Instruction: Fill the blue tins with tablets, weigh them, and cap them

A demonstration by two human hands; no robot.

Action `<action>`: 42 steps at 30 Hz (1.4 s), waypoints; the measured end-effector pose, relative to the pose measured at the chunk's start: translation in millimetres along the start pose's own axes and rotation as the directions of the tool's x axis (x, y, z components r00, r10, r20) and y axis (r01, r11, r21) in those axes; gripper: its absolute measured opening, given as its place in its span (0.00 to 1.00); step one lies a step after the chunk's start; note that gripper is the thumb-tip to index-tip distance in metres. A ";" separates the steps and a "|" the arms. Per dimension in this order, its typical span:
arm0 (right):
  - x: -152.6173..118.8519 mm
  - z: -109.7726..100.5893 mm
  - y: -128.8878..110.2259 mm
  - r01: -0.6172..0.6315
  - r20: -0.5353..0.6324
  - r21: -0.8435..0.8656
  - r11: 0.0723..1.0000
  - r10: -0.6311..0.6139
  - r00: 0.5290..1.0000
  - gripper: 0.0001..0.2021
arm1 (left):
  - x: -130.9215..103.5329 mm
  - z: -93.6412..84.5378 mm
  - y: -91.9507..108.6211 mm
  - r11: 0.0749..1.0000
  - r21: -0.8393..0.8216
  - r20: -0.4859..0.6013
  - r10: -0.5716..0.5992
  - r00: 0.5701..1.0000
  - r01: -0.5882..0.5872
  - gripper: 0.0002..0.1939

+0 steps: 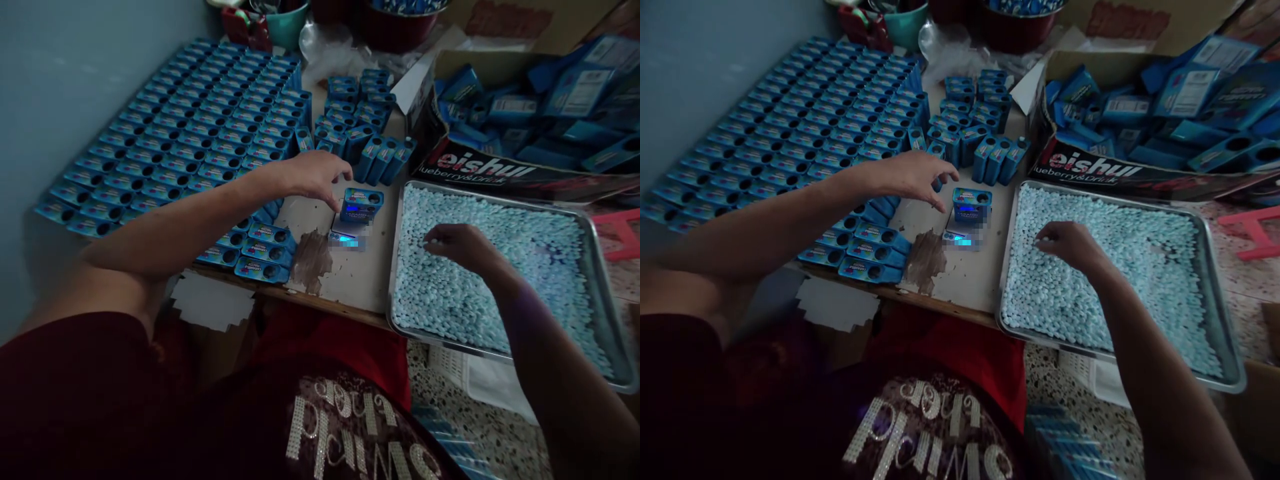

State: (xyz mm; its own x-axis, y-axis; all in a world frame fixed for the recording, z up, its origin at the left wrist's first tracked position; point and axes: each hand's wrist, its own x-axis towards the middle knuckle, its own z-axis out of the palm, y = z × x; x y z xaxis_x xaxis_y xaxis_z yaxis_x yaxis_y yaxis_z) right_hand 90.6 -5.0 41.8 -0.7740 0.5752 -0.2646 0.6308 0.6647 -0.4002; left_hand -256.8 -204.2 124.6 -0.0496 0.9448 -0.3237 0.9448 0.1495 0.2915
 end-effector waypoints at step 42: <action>80.6 -51.1 -119.5 0.199 -0.231 0.142 0.970 -0.163 0.959 0.09 | 23.3 24.5 -4.8 0.988 -0.078 -0.105 0.123 0.987 -0.132 0.41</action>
State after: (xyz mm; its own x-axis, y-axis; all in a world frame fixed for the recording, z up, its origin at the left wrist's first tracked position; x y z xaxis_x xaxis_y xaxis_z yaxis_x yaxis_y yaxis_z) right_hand -44.5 -13.7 113.1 -0.8328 0.5533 0.0145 0.4495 0.6914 -0.5656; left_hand -254.6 -190.0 93.7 0.0332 0.9815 -0.1888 0.9148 0.0462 0.4012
